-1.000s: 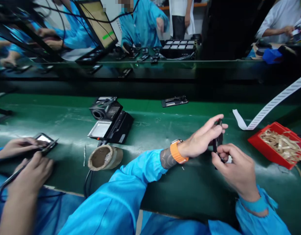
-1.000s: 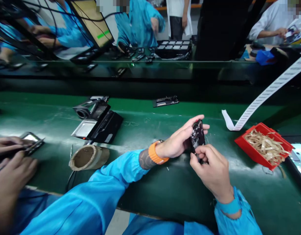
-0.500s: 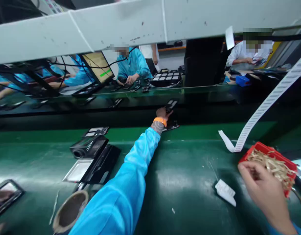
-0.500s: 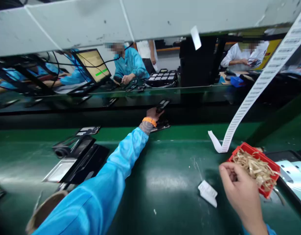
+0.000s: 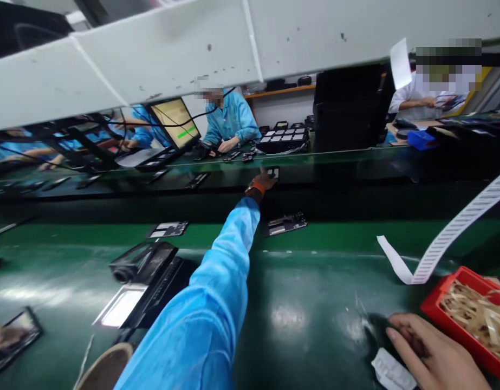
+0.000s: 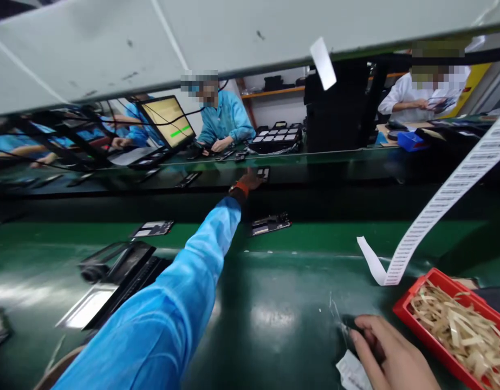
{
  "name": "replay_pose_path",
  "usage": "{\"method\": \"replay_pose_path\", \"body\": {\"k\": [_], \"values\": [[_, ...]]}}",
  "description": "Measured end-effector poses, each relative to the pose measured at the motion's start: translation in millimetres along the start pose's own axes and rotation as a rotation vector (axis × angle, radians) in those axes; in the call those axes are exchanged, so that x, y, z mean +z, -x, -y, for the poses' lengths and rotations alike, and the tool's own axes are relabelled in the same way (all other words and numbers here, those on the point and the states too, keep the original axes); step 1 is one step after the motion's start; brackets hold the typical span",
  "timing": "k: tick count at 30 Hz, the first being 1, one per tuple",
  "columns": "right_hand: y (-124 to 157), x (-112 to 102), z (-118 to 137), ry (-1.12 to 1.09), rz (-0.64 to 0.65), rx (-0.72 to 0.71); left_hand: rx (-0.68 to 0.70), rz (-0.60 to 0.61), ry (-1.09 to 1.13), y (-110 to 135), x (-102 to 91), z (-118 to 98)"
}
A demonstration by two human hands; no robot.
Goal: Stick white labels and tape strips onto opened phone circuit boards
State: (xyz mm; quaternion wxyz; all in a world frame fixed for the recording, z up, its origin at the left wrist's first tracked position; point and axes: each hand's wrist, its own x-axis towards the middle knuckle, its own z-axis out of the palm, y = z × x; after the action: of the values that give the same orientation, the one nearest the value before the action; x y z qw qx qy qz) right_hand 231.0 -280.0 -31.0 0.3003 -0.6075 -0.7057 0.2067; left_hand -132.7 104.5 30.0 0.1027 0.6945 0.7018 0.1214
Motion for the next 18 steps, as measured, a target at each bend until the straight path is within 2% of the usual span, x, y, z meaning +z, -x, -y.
{"method": "replay_pose_path", "body": {"k": [2,5,7,9,11,13,16,18], "values": [[0.8,1.4,3.2,-0.016,-0.002,-0.026,0.053,0.064,0.009,29.7,8.8,5.9],[-2.1,4.9,12.1,-0.029,-0.042,-0.079,0.187,0.212,0.032,78.8,32.1,2.2],[-5.2,7.2,18.9,-0.024,-0.062,-0.099,0.240,0.281,0.029,100.9,42.9,-6.3],[-7.3,9.2,24.9,-0.023,-0.055,-0.100,0.261,0.326,0.025,113.0,43.7,-17.1],[-7.7,11.8,30.1,-0.050,-0.036,-0.064,0.272,0.344,0.029,124.0,37.4,-30.2],[-6.3,16.9,35.4,-0.157,-0.032,0.019,0.297,0.321,0.044,145.9,31.3,-47.8],[-4.5,31.9,44.3,-0.495,-0.138,0.165,0.411,0.275,0.111,208.6,36.8,-84.7],[-5.3,44.5,49.1,-0.693,-0.244,0.211,0.531,0.259,0.290,258.6,49.3,-109.3]]}}
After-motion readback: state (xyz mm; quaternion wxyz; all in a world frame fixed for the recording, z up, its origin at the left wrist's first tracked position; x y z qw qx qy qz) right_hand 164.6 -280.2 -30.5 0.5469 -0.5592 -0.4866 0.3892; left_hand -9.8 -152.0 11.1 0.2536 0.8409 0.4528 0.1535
